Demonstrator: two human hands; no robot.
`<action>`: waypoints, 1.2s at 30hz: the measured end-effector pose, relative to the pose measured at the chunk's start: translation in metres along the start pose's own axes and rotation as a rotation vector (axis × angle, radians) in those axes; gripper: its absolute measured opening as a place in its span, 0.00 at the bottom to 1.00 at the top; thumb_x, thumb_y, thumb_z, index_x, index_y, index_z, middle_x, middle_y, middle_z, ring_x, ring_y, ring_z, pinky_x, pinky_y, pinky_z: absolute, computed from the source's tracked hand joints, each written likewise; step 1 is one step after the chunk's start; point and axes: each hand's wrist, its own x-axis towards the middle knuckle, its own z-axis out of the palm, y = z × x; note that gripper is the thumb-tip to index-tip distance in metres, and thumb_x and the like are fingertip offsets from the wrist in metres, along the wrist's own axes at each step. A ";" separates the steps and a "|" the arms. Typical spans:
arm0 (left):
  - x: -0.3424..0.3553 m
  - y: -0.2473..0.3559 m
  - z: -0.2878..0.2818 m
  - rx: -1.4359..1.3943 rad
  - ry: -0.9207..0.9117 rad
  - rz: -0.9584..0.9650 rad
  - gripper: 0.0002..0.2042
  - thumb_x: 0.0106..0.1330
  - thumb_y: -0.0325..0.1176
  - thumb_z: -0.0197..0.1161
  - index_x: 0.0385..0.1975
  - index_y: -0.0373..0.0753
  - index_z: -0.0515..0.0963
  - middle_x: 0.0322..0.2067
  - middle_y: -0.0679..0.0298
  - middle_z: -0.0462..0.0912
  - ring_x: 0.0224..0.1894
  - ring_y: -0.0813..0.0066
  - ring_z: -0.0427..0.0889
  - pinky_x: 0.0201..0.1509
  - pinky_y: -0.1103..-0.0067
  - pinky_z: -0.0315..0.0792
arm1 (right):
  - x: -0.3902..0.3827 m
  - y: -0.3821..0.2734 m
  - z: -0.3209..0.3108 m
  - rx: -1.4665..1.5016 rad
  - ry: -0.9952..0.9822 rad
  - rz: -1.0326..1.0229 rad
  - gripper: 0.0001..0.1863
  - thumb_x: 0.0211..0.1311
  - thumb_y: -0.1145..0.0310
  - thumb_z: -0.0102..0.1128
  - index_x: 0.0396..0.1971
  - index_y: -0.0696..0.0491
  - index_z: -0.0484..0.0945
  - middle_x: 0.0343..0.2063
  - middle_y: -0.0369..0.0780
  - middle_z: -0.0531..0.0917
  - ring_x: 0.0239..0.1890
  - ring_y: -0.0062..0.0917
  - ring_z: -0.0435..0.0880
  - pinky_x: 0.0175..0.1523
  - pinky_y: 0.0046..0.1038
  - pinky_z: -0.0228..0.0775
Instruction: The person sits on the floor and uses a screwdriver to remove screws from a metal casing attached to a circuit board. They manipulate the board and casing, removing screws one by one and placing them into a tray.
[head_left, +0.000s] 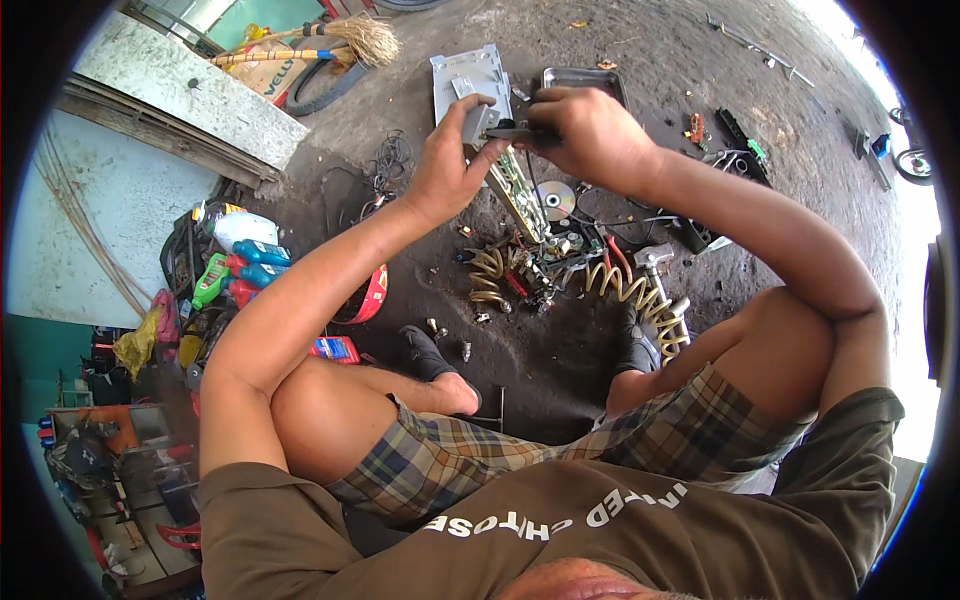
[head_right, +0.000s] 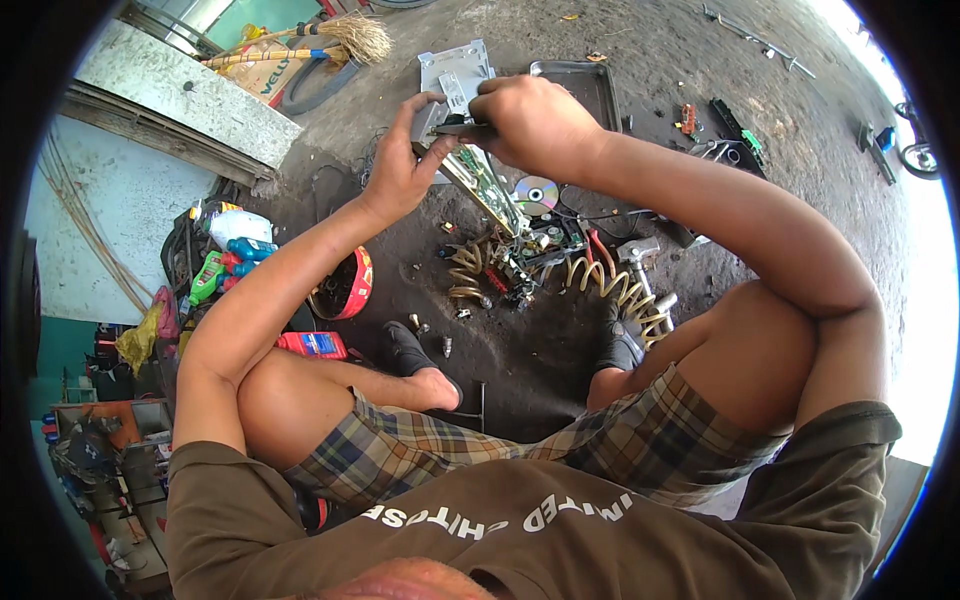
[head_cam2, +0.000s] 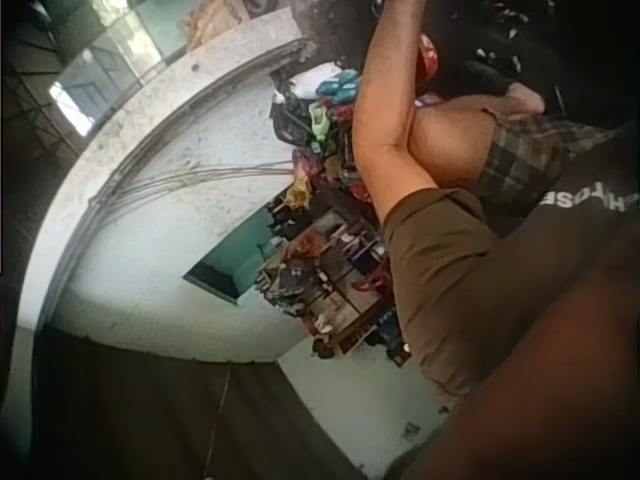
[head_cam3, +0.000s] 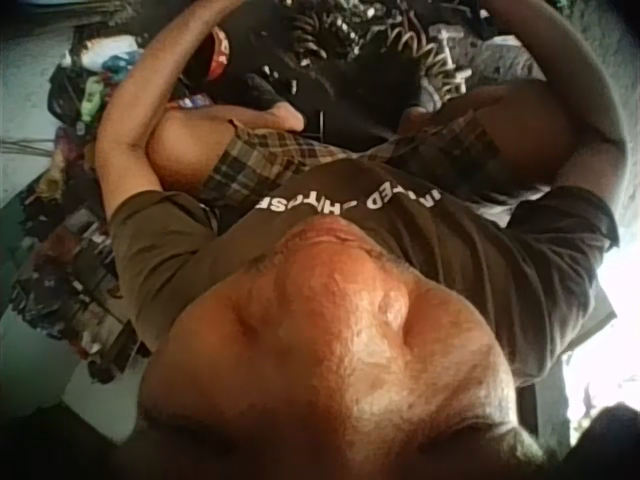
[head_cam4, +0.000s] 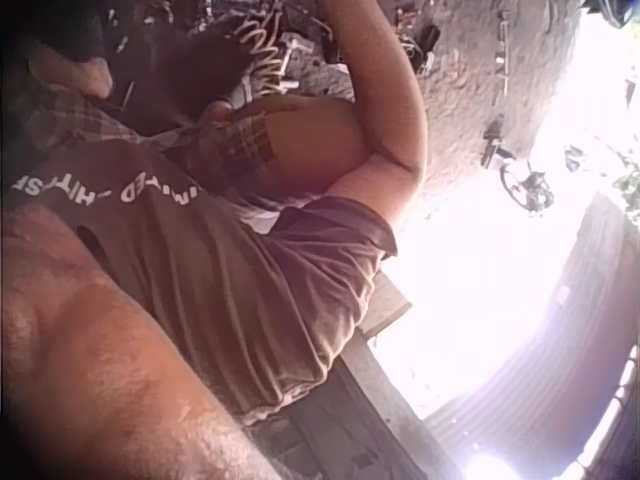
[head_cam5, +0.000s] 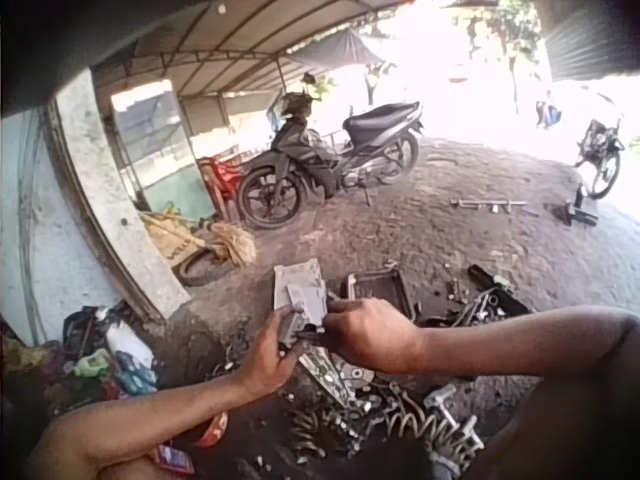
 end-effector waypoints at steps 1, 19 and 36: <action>-0.001 0.001 0.000 -0.035 0.007 -0.019 0.24 0.74 0.31 0.69 0.66 0.35 0.69 0.54 0.51 0.83 0.58 0.64 0.84 0.64 0.69 0.74 | -0.003 -0.004 -0.001 -0.097 -0.002 -0.070 0.09 0.64 0.66 0.66 0.34 0.58 0.84 0.34 0.41 0.85 0.32 0.38 0.91 0.37 0.38 0.85; -0.001 0.002 -0.001 -0.069 -0.014 -0.048 0.26 0.72 0.35 0.71 0.64 0.33 0.70 0.53 0.46 0.84 0.56 0.55 0.85 0.58 0.67 0.77 | 0.004 0.005 -0.014 0.940 -0.201 0.717 0.12 0.65 0.72 0.73 0.46 0.61 0.87 0.27 0.33 0.86 0.28 0.18 0.81 0.38 0.26 0.76; 0.001 -0.006 -0.007 -0.033 0.014 -0.082 0.26 0.71 0.38 0.72 0.62 0.32 0.71 0.54 0.42 0.84 0.59 0.45 0.84 0.64 0.62 0.75 | 0.006 -0.013 -0.016 0.672 -0.078 0.550 0.21 0.79 0.54 0.57 0.42 0.60 0.83 0.31 0.47 0.88 0.29 0.37 0.89 0.40 0.40 0.80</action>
